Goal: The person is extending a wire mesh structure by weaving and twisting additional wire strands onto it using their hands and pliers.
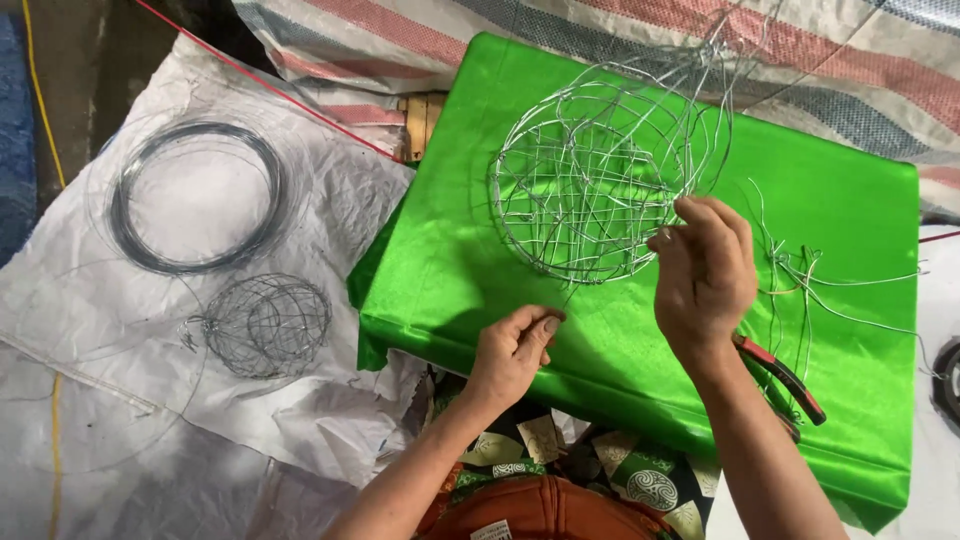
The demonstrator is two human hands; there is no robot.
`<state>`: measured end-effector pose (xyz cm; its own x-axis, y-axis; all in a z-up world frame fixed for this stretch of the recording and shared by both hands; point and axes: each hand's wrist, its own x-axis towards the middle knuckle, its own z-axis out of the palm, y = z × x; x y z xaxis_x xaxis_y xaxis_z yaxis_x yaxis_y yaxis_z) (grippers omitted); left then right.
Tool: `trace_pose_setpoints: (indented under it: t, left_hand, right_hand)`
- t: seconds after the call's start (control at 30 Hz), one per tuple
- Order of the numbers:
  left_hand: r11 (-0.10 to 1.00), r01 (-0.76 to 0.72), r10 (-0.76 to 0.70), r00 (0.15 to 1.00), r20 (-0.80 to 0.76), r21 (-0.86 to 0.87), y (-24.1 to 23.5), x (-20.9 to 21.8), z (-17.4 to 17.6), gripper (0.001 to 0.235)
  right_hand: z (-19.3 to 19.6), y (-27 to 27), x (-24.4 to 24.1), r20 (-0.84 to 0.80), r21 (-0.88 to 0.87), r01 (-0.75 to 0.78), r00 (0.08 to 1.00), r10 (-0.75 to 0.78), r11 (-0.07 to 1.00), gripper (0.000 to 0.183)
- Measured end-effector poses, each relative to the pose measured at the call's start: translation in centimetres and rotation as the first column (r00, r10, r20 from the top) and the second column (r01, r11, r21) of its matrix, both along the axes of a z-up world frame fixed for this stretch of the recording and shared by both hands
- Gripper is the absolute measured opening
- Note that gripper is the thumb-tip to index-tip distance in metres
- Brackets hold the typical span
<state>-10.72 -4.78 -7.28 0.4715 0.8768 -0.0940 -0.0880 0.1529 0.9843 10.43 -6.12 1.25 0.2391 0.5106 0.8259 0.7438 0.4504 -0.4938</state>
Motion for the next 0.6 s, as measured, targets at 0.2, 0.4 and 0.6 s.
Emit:
trace_pose_setpoints:
  t: [0.2, 0.4, 0.6]
  left_hand:
    - [0.991, 0.032, -0.025, 0.998, -0.056, 0.133, -0.5, -0.2, 0.7, 0.014]
    - [0.909, 0.18, -0.069, 0.955, -0.289, 0.376, 0.3, -0.6, 3.7, 0.011]
    - [0.502, 0.013, 0.263, 0.95, -0.167, 0.865, 5.3, 0.2, 5.9, 0.019]
  right_hand:
    - [-3.4, -4.0, -5.6, -0.606, -0.377, -0.162, 0.788, -0.111, 0.912, 0.022]
    - [-4.3, -2.8, -7.3, -0.655, -0.406, -0.198, 0.744, -0.133, 0.892, 0.039]
    - [-5.4, -2.3, -7.2, -0.714, -0.306, -0.243, 0.699, -0.053, 0.92, 0.033]
